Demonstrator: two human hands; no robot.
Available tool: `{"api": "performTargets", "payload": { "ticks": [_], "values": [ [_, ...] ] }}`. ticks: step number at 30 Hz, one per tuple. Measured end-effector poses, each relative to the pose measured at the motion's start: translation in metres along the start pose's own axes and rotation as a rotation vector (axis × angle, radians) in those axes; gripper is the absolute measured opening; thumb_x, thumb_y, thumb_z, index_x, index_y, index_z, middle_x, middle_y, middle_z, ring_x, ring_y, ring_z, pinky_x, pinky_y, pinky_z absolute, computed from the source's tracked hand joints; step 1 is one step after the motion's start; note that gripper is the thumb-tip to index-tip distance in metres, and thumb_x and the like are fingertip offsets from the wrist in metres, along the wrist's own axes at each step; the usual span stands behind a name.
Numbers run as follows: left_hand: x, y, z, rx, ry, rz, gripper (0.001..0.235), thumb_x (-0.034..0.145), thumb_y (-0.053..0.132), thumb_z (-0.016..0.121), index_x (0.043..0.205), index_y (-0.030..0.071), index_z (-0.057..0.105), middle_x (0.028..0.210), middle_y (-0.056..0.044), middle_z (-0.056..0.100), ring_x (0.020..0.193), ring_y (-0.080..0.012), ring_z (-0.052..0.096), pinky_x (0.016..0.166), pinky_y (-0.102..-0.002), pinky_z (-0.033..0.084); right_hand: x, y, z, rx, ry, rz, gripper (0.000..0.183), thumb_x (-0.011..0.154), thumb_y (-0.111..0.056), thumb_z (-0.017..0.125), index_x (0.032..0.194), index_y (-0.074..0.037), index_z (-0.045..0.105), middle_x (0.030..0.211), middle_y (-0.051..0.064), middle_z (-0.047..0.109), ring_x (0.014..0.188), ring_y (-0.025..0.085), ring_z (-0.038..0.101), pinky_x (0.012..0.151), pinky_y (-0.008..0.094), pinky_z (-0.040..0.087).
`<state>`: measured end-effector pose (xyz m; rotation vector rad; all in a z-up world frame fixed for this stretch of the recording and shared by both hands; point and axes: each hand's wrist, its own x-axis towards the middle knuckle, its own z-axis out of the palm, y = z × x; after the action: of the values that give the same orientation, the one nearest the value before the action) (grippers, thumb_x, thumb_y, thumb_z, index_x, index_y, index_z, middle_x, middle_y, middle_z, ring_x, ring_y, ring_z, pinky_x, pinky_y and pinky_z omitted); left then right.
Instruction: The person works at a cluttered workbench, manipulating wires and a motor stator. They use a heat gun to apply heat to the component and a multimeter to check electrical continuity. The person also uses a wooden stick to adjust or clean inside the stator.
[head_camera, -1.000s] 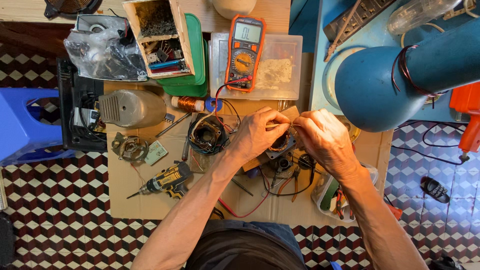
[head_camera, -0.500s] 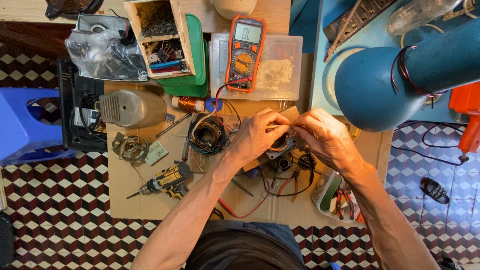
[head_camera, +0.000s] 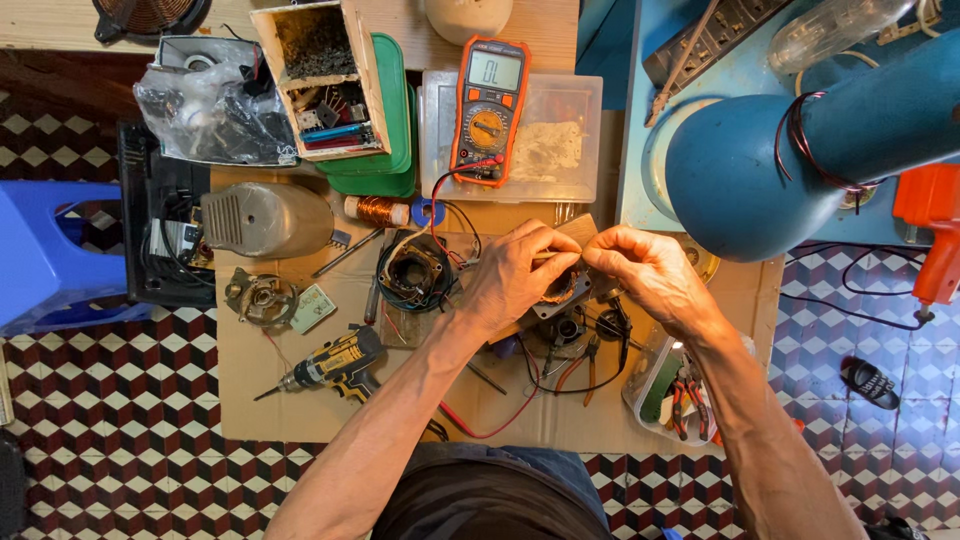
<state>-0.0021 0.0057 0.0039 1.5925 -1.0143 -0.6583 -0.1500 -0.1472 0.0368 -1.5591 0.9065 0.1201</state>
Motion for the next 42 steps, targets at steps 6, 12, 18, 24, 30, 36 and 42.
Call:
{"api": "performTargets", "payload": {
  "ticks": [6,12,18,24,30,36,42],
  "values": [
    [-0.006,0.002,-0.006,0.057,0.015,-0.053,0.019,0.093,0.02,0.073,0.105,0.006,0.074,0.098,-0.01,0.073,0.088,-0.0263,0.074,0.074,-0.036,0.057,0.002,0.009,0.002,0.053,0.009,-0.057,0.02,0.097,-0.02,0.068,0.103,-0.002,0.074,0.086,-0.001,0.07,0.078,0.007,0.061,0.072,0.024,0.051],
    [-0.008,0.001,-0.008,-0.031,0.012,-0.117,0.019,0.094,0.021,0.073,0.105,0.006,0.071,0.1,-0.009,0.073,0.09,-0.0224,0.076,0.076,-0.034,0.06,0.0,0.002,0.004,0.03,0.026,-0.069,0.02,0.097,-0.02,0.067,0.103,-0.002,0.073,0.086,0.0,0.07,0.078,0.007,0.061,0.071,0.025,0.053],
    [-0.008,-0.001,-0.005,0.015,0.033,-0.085,0.017,0.093,0.02,0.073,0.103,0.006,0.073,0.098,-0.008,0.073,0.089,-0.0224,0.075,0.075,-0.034,0.059,0.0,-0.007,0.006,0.039,0.017,0.023,0.018,0.098,-0.02,0.064,0.096,-0.004,0.07,0.079,0.003,0.067,0.067,0.011,0.062,0.06,0.029,0.053],
    [-0.011,0.0,-0.007,-0.004,0.04,-0.094,0.018,0.094,0.021,0.073,0.104,0.006,0.073,0.101,-0.008,0.072,0.09,-0.0225,0.075,0.076,-0.033,0.06,0.007,-0.008,0.007,0.096,0.005,0.061,0.016,0.097,-0.018,0.065,0.094,-0.002,0.069,0.077,0.004,0.067,0.064,0.011,0.06,0.058,0.028,0.051],
    [-0.016,0.001,-0.005,-0.04,0.081,-0.172,0.02,0.092,0.019,0.074,0.106,0.005,0.072,0.104,-0.008,0.07,0.088,-0.021,0.075,0.074,-0.031,0.062,0.013,-0.001,0.009,0.096,0.027,0.071,0.014,0.096,-0.016,0.064,0.093,-0.002,0.068,0.076,0.005,0.066,0.062,0.014,0.06,0.055,0.031,0.051],
    [-0.02,-0.004,-0.003,0.029,0.133,-0.151,0.018,0.092,0.019,0.075,0.104,0.006,0.074,0.101,-0.008,0.072,0.087,-0.019,0.074,0.073,-0.03,0.06,0.019,0.004,0.012,-0.057,0.02,-0.077,0.018,0.095,-0.02,0.068,0.092,-0.003,0.071,0.081,0.001,0.067,0.073,0.008,0.056,0.065,0.024,0.049],
    [-0.023,-0.007,-0.002,-0.014,0.163,-0.15,0.019,0.093,0.021,0.074,0.105,0.006,0.076,0.099,-0.007,0.073,0.089,-0.0188,0.073,0.076,-0.031,0.057,0.009,-0.003,0.011,-0.014,0.053,0.061,0.025,0.097,-0.027,0.065,0.096,-0.002,0.071,0.075,0.001,0.061,0.064,0.009,0.054,0.055,0.026,0.047]
  ]
}}
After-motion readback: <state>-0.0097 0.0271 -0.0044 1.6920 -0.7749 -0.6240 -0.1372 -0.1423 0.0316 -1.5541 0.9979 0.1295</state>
